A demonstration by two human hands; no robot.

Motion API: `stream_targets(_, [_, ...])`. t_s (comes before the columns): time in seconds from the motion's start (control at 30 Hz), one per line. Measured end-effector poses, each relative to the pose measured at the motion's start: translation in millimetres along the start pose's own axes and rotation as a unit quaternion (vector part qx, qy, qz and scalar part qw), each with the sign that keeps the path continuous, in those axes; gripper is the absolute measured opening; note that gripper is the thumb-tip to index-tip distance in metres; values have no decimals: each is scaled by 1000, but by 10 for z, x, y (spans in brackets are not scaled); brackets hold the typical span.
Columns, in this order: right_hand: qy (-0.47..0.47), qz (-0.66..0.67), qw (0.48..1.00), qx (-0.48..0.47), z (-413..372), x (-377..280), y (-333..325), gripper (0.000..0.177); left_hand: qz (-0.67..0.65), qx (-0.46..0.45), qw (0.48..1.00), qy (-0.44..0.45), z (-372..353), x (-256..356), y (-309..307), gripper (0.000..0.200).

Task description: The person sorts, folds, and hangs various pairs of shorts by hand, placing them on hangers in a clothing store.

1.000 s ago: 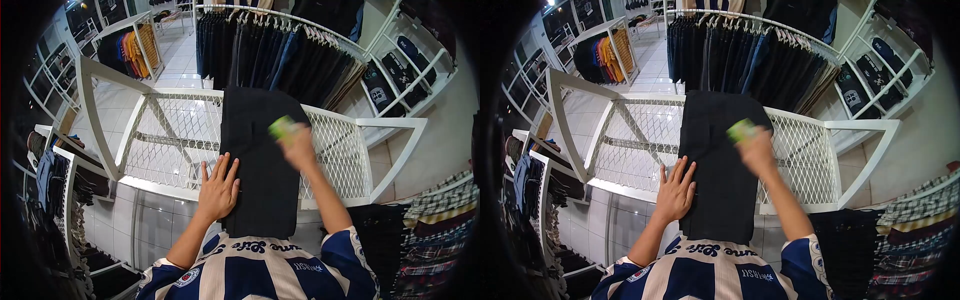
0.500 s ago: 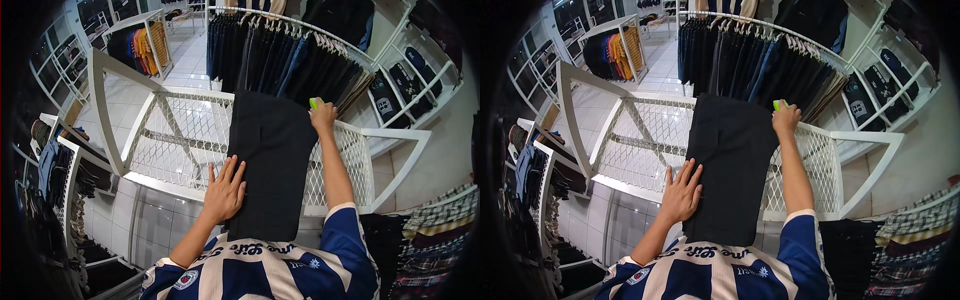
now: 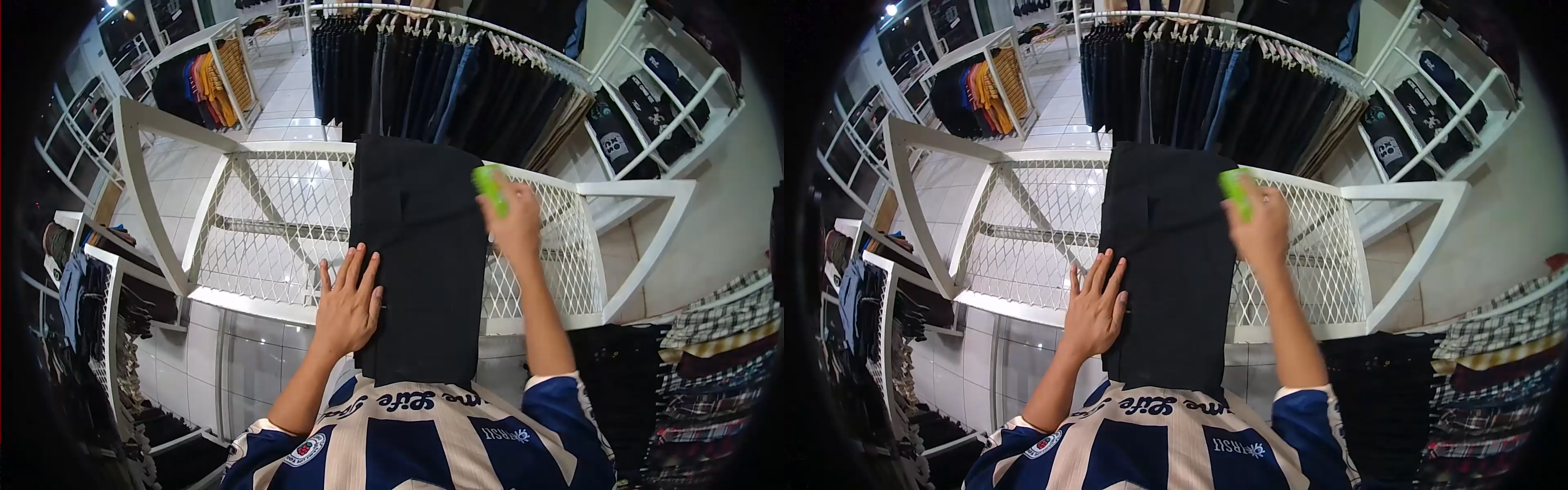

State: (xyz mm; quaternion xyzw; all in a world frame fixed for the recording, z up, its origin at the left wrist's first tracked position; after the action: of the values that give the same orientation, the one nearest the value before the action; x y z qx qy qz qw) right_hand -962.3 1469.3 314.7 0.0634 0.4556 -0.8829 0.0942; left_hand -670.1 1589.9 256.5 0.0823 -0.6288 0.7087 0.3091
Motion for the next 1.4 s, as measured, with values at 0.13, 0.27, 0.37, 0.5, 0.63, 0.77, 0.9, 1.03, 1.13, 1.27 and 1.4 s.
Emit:
stream_targets(0.13, [-192, 108, 971, -90, -581, -560, 100, 59, 5, -17, 1000, -6, 5, -8, 4, 57])
stream_targets(0.27, [36, -274, 960, -51, -267, 1341, 260, 39, -4, -18, 1000, -10, 12, 30, -36, 57])
stream_targets(0.37, [159, -138, 977, 26, -393, 1713, -345, 51, 3, -4, 1000, -5, 51, -6, 7, 57])
stream_targets(0.5, [155, -116, 981, -29, -843, 1165, -429, 54, -26, 17, 1000, 4, -10, -27, 20, 55])
stream_targets(0.63, [145, -115, 981, -52, -1055, 1015, -151, 54, -117, 134, 984, 24, -110, -48, -83, 42])
stream_targets(0.77, [94, -158, 983, 30, -1039, 317, -421, 47, -154, 224, 962, -36, -406, 15, -270, 26])
stream_targets(0.9, [42, 186, 974, -122, -880, -839, -418, 33, -197, 195, 952, -127, -681, 26, -228, 16])
stream_targets(1.03, [-86, 41, 967, -238, -687, -1533, -17, 50, -253, 155, 936, -188, -731, 55, -212, 23])
stream_targets(1.13, [-102, -18, 970, -220, -686, -1718, 198, 47, -289, 142, 916, -238, -743, -52, -110, 22])
stream_targets(1.27, [-99, -40, 976, -189, -721, -1796, 336, 31, -396, 152, 879, -220, -746, -68, -78, 19])
stream_targets(1.4, [-120, -26, 965, -231, -597, -1732, 336, 28, -408, 161, 870, -225, -711, -45, -102, 27])
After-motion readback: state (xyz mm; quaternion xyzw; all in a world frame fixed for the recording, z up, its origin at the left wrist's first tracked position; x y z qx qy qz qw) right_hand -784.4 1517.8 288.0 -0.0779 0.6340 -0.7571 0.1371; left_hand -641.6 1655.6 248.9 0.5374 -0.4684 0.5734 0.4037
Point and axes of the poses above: each hand's wrist, its own z-axis towards the middle knuckle, its own y-axis out of the palm, x = y × z, the point moved 2 cm from there along z, towards the middle knuckle, and after that the axes turned 12 degrees about -z, right-handed, at the moved point
